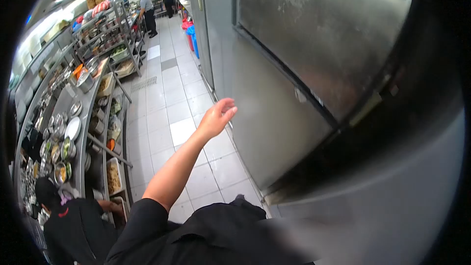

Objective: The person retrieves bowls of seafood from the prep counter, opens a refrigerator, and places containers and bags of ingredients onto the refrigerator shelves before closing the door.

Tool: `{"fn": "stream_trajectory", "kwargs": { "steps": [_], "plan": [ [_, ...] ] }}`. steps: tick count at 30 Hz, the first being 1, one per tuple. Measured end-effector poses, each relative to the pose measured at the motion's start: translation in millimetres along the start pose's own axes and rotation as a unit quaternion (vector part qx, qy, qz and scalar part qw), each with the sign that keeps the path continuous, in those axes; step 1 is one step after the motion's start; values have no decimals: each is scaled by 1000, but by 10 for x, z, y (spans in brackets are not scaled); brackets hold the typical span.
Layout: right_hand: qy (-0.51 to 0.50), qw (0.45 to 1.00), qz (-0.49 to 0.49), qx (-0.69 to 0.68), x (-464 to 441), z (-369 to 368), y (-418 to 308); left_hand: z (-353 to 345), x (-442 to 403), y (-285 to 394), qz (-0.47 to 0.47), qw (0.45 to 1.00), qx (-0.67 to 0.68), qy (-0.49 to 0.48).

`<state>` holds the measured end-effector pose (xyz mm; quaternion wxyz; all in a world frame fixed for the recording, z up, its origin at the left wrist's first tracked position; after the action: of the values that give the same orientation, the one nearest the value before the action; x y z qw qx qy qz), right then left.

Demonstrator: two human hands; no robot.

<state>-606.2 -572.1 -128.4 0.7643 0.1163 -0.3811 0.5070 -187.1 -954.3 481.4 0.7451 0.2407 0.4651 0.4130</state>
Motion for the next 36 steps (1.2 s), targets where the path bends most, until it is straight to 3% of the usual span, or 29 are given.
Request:
{"fn": "stream_trajectory", "kwargs": {
  "steps": [2,3,4,5,9,12,16,18,20,22,25,26,27,30,36],
  "plan": [
    [79,996,31,20,-982,332,-731,158,-724,-141,-26,999,-7,27],
    [105,985,133,25,-618,1221,-1536,215,-1020,-235,-46,997,-9,56],
    [65,987,39,-145,-396,1964,-2306,230,-1303,-382,-46,998,-5,53],
    [125,961,154,-193,-518,2379,-2825,293,-1610,-543,-57,994,1,95],
    [151,898,313,-270,148,4192,-4918,540,-2679,-1129,-83,978,87,173],
    [190,861,358,-307,580,5183,-5983,709,-3460,-1329,-128,966,164,154],
    [238,809,362,-399,686,5876,-6993,866,-4251,-1247,-197,939,276,61],
    [263,795,332,-434,620,6016,-7401,867,-4497,-1234,-234,920,315,-6],
    [256,742,324,-528,522,6136,-7748,835,-4740,-1254,-240,915,311,-93],
    [288,740,278,-541,403,6233,-8000,936,-4844,-1156,-266,903,304,-149],
    [385,721,193,-543,178,6422,-8036,875,-5044,-1178,-297,876,342,-167],
    [401,691,132,-587,-20,6499,-7918,789,-5118,-1209,-276,855,384,-210],
    [457,694,105,-546,-75,6602,-7886,761,-5148,-1201,-278,846,396,-223],
    [471,684,43,-555,-109,6633,-7962,713,-5195,-1218,-281,848,400,-203],
    [437,685,85,-577,-136,6599,-7939,926,-5176,-1225,-321,845,377,-202]
  ]
}}
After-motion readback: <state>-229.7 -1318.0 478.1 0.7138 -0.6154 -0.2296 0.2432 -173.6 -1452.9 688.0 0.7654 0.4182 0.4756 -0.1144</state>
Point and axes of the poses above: each hand's wrist, its own x-axis away from the middle knuckle, its own z-axis out of the back of the hand, y = z × x, the point moved 4 cm from there along -x, towards the middle knuckle, and after that the axes turned 10 degrees about -z, right-handed, at the moved point
